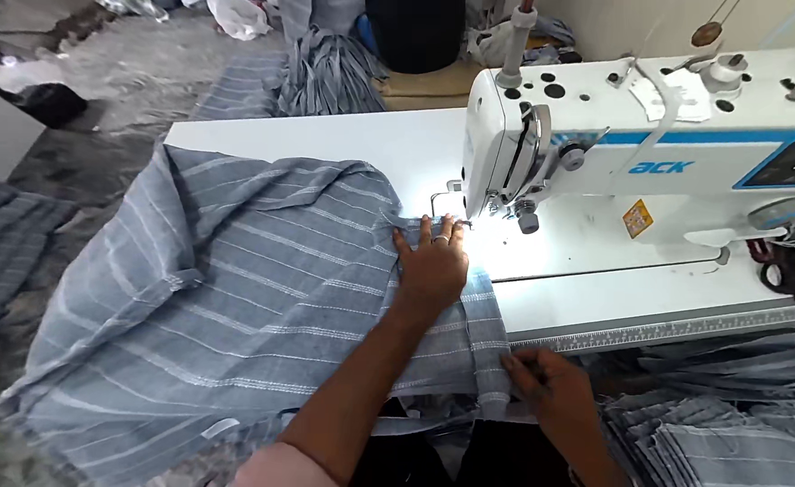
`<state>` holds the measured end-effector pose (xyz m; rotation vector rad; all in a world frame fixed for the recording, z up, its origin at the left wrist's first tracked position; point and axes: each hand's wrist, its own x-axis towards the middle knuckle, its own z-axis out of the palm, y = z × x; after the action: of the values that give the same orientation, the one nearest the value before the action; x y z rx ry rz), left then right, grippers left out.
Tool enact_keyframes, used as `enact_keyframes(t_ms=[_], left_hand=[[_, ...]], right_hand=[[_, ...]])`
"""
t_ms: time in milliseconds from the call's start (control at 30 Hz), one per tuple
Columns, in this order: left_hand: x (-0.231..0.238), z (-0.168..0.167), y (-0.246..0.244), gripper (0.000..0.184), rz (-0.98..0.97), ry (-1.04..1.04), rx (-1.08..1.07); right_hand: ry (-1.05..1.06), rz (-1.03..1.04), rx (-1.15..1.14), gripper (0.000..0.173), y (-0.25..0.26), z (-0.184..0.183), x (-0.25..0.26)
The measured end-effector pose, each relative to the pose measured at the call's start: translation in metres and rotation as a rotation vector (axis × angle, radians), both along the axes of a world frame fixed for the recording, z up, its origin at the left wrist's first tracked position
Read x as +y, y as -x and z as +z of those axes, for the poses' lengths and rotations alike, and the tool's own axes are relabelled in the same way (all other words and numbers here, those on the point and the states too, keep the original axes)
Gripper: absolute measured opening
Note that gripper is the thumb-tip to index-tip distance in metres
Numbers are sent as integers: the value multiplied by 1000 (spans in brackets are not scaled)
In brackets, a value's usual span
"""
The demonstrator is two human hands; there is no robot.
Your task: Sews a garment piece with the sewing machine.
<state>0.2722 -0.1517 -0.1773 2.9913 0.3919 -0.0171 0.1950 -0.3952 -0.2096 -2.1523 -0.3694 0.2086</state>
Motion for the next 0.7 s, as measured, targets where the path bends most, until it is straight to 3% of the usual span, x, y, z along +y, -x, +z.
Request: enact_keyframes(t_ms=[167,533,633,700], left_hand=[[27,0,-26,53,-24,15,-33],[71,11,-83,52,29,33,-85],[54,23,-60,47,-13,34,-197],[22,23,-20,44,-111,37,-150]], right_hand=[[212,42,-115,27,-25,18,24],[392,192,-194,23,-84,51,74],[484,235,-172,21,-102,59,87],[466,331,-227,18,-102,67,83]])
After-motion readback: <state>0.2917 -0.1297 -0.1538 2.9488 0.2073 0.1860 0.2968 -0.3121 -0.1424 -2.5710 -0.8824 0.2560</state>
